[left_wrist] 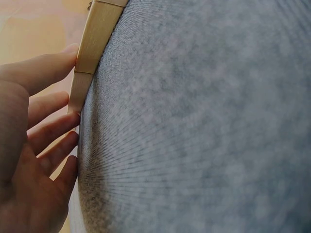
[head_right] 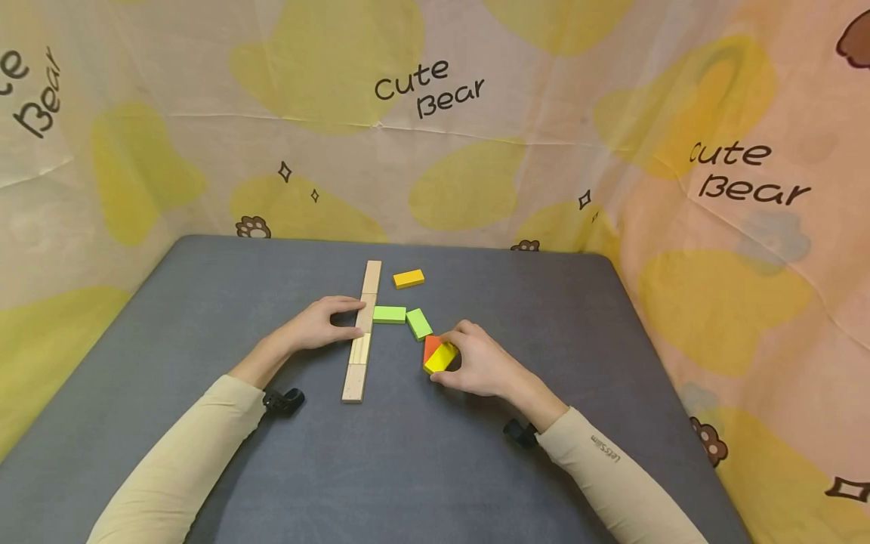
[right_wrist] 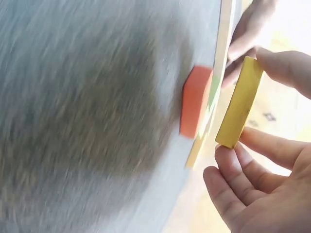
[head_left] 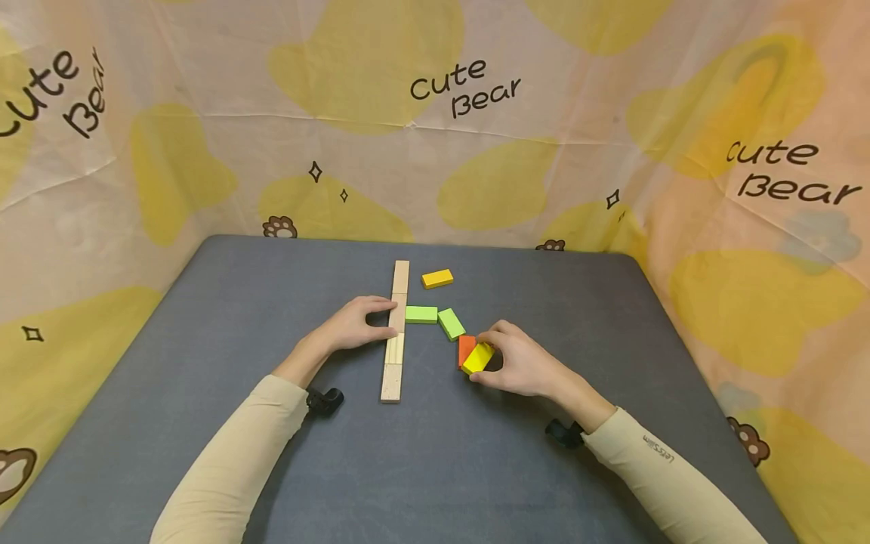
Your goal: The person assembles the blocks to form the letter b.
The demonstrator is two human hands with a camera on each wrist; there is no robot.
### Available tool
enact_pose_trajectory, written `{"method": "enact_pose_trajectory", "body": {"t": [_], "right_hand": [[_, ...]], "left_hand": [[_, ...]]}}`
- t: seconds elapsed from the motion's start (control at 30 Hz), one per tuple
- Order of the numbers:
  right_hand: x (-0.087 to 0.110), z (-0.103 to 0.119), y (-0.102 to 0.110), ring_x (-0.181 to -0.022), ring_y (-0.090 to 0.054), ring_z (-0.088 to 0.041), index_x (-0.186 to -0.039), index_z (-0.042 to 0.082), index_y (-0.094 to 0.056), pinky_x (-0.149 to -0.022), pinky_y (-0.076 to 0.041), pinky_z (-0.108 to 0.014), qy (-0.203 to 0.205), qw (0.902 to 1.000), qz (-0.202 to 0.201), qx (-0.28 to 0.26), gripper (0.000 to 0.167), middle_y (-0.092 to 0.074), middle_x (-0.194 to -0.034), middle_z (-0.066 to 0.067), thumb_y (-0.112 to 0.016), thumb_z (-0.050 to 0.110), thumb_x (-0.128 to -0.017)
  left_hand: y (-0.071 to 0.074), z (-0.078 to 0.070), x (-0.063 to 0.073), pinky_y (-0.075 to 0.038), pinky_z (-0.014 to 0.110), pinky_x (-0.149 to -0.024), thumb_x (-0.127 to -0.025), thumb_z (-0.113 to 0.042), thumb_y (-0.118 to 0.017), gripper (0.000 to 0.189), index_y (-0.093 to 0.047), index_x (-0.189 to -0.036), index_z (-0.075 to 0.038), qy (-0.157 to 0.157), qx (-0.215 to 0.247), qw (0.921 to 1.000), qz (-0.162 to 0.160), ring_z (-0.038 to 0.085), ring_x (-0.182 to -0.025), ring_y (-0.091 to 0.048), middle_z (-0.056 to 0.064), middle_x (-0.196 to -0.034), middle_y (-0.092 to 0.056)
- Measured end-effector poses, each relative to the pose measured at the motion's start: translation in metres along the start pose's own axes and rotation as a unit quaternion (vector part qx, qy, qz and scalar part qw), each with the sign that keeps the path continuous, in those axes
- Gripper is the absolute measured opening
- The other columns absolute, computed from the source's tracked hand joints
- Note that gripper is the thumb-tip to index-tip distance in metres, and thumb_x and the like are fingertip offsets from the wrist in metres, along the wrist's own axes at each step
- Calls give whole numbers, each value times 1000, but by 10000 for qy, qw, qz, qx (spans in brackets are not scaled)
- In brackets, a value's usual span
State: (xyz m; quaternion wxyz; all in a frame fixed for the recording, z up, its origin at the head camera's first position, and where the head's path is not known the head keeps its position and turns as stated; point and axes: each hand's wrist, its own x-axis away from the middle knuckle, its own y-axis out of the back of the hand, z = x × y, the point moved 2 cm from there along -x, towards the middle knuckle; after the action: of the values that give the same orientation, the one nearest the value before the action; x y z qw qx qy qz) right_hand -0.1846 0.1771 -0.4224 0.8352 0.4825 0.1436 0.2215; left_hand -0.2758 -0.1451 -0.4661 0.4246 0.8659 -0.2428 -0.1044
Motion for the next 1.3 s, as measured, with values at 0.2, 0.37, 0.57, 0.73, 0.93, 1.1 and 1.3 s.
{"method": "enact_pose_trajectory", "body": {"t": [0.2, 0.37, 0.57, 0.73, 0.93, 1.1, 1.3], "right_hand": [[1, 17, -10, -94, -53, -18, -119, 6, -70, -79, -51, -30, 139, 9997, -46, 195, 53, -55, -107, 1, -85, 38, -79], [1, 25, -20, -92, -50, -14, -118, 7, -70, -78, -50, -29, 176, 9990, 51, 417, 53, -55, -105, 1, -85, 40, -79], [2, 28, -30, -96, -51, -15, -122, 6, -69, -83, -50, -31, 228, 9988, 139, 418, 57, -57, -112, -1, -85, 41, -80], [3, 29, -36, -99, -52, -16, -124, 5, -69, -84, -51, -32, 140, 9987, 198, 438, 59, -58, -115, -3, -85, 42, -80], [5, 28, -41, -98, -52, -17, -123, 5, -69, -84, -51, -31, 16, 9988, 213, 449, 62, -59, -115, -4, -86, 45, -79], [7, 28, -44, -97, -54, -16, -123, 4, -69, -84, -52, -32, 10, 9988, 223, 434, 64, -59, -116, -4, -87, 46, -78], [6, 26, -39, -89, -55, -13, -115, 5, -71, -81, -53, -30, 120, 9986, 264, 449, 53, -61, -106, -1, -88, 40, -80]], "left_hand": [[0, 1, -1, -32, 57, -116, -93, -40, -74, 68, -53, -149, -8, 13, -26, 10000, 8, 39, -142, -40, 18, -152, -49], [0, -1, -1, -32, 58, -115, -93, -39, -74, 67, -54, -148, -7, -22, 25, 10000, -29, 40, -142, -41, 19, -151, -49], [0, -1, -1, -32, 58, -115, -94, -39, -73, 66, -54, -148, -6, -83, -30, 9999, -54, 40, -142, -41, 19, -151, -49], [-1, 0, -1, -32, 58, -115, -94, -39, -73, 66, -54, -148, -7, -88, -44, 9999, -58, 40, -142, -41, 19, -151, -49], [-1, 0, 0, -31, 57, -116, -93, -41, -73, 68, -53, -149, -8, 3, -44, 10000, -11, 39, -143, -39, 18, -152, -48], [-1, -1, 1, -31, 58, -116, -93, -41, -73, 68, -53, -149, -8, 21, -32, 10000, -11, 39, -143, -39, 18, -152, -48], [-1, -1, 1, -31, 58, -115, -94, -42, -73, 68, -53, -149, -8, 11, -41, 10000, -29, 40, -143, -39, 19, -152, -48]]}}
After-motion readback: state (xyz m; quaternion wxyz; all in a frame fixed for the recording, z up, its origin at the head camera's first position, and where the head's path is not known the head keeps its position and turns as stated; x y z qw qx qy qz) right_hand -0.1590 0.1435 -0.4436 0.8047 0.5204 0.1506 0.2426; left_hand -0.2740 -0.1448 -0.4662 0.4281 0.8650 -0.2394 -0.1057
